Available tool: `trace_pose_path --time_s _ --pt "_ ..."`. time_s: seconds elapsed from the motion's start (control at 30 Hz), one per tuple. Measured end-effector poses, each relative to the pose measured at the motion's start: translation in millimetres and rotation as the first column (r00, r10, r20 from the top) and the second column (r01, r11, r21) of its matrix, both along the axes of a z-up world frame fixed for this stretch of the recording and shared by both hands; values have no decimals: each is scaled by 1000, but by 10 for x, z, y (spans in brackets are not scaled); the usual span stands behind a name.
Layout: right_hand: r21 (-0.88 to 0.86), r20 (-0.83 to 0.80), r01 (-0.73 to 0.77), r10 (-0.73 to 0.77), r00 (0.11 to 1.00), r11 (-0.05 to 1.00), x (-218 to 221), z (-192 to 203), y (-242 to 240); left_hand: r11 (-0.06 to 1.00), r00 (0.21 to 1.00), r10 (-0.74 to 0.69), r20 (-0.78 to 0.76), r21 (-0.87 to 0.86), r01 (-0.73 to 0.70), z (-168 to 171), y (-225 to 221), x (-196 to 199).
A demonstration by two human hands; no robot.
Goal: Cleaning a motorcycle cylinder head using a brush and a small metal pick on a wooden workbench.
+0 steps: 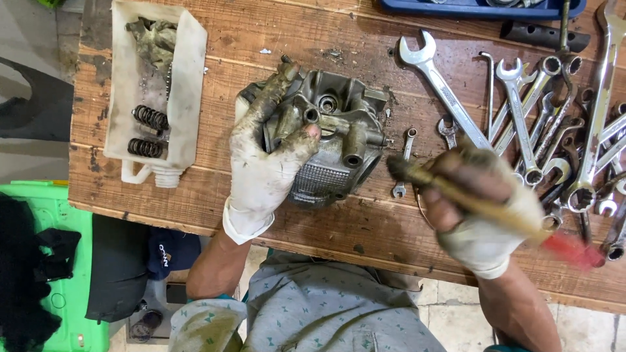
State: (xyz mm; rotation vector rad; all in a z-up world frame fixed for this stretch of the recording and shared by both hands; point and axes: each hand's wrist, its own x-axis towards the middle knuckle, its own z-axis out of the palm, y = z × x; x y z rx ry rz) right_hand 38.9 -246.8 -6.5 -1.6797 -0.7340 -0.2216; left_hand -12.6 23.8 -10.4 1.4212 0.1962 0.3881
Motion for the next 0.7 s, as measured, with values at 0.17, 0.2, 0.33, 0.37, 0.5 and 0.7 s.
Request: trace_pose_path --time_s 0.17,0.2,0.33,0.37,0.5,0.7 --pt "-521 -512 -444 150 846 729 -110 196 116 998 1000 1 -23 71 1 2 12 11" --pt "-519 -513 -445 150 845 730 -89 252 167 997 1000 0 -24 72 1 14 13 2" --pt "-672 -62 -161 162 985 723 -107 343 357 993 999 20 -36 113 -16 -18 14 11" --pt "-670 173 51 89 981 740 -148 323 394 999 1000 20 -14 33 -20 -52 9 21" --pt "-208 -494 -149 27 869 967 -103 568 434 989 998 30 -50 148 -22 -16 21 6" --pt "-578 -184 -74 -42 982 813 -180 459 465 992 999 30 -38 127 -25 -15 8 -10"
